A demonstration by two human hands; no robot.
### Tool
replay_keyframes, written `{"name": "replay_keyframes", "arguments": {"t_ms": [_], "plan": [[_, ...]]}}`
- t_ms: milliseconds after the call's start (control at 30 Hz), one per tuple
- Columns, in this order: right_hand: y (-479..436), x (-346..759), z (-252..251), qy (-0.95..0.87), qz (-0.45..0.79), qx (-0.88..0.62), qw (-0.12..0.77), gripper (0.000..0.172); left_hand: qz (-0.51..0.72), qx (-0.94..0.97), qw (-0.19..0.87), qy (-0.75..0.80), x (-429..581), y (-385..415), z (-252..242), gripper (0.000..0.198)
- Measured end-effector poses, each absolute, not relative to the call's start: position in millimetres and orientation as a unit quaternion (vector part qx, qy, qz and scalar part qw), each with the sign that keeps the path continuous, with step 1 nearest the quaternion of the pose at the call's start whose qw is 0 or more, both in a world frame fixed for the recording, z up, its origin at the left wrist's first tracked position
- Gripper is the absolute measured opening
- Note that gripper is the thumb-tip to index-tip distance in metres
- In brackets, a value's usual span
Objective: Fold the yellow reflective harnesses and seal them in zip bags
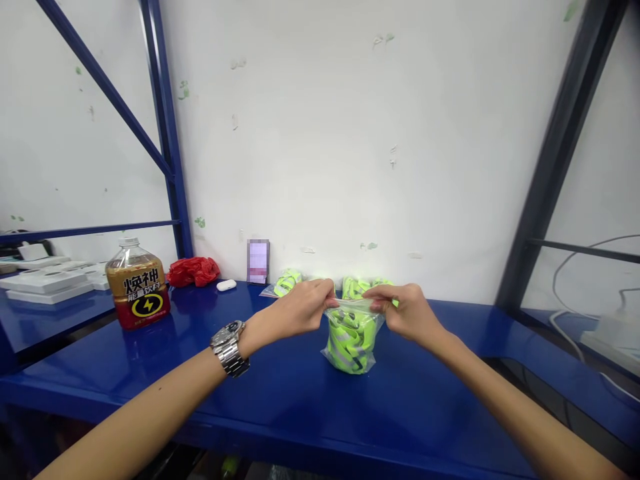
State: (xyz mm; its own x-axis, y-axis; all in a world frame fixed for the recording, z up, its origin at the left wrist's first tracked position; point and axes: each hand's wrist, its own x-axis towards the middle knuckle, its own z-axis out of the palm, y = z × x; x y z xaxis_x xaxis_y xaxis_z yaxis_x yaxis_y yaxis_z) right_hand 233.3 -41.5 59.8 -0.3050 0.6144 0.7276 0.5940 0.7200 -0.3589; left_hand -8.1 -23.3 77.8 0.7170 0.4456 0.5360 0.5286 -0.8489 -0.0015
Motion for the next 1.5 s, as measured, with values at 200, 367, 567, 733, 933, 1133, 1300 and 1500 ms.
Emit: {"name": "replay_keyframes", "arguments": {"t_ms": [200,367,567,733,933,1133,1300,1500], "plan": [[-57,244,79,-0.840,0.042,-0.395,0.370,0.025,-0.279,-0.928,0.034,-0.245,-11,-33,82,0.017],[-78,226,99,-0.886,-0.060,-0.399,0.228,0.052,-0.277,-0.933,0.133,-0.187,-3,-47,81,0.028],[-90,221,89,-0.916,0.029,-0.374,0.139,0.039,-0.316,-0.922,0.132,-0.183,-9,-42,70,0.030],[-73,286,82,-0.870,0.049,-0.417,0.259,0.039,-0.280,-0.891,0.104,-0.343,-54,9,47,0.031],[-9,359,42,-0.644,-0.238,-0.531,0.496,0.049,-0.224,-0.826,0.153,-0.494,-115,68,6,0.023],[40,375,-25,-0.736,-0.084,-0.622,0.253,0.057,-0.118,-0.807,0.273,-0.511,-110,81,-5,0.029],[34,371,-29,-0.725,-0.046,-0.653,0.213,0.068,-0.085,-0.830,0.247,-0.494,-103,85,0,0.037],[9,367,-16,-0.707,-0.130,-0.602,0.347,0.043,-0.190,-0.813,0.090,-0.543,-126,81,19,0.020]]}}
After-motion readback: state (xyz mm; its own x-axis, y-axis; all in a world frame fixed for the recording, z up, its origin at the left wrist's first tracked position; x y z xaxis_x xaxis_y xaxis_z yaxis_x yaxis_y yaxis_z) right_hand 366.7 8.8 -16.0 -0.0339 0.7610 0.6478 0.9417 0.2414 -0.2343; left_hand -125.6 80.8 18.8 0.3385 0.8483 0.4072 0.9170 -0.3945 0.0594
